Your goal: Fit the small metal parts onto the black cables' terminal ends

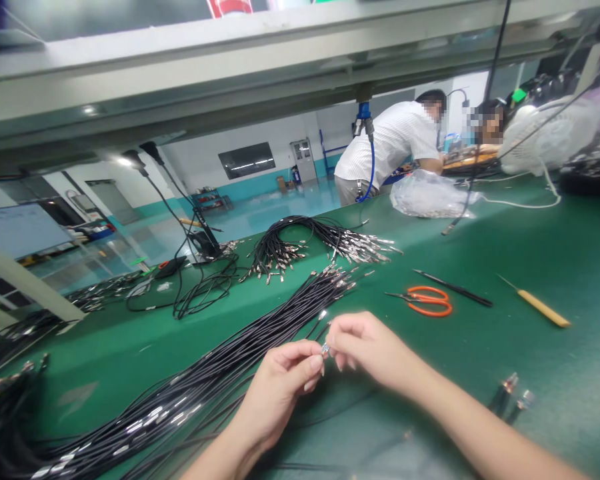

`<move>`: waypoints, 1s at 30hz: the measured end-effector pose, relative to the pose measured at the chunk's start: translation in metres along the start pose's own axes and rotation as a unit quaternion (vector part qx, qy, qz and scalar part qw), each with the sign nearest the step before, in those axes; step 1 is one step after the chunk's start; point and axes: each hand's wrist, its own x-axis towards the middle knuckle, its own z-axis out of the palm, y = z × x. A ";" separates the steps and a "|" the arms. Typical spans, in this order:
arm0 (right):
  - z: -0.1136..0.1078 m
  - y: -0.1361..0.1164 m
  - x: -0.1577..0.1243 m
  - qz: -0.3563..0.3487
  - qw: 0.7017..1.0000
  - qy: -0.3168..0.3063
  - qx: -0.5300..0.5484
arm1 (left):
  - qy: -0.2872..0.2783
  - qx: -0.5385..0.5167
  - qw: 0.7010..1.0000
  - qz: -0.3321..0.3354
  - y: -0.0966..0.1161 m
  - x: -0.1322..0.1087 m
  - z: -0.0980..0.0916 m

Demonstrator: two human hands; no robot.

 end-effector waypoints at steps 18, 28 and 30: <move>-0.017 0.002 0.000 -0.088 0.988 0.128 0.000 | 0.132 0.374 0.892 0.218 0.017 0.001 -0.012; 0.066 -0.017 0.008 0.028 0.986 -0.165 0.002 | 0.049 0.248 0.945 0.209 0.127 -0.033 -0.023; 0.094 -0.028 0.016 0.037 0.979 -0.199 0.038 | 0.026 0.251 0.943 0.217 0.144 -0.044 -0.020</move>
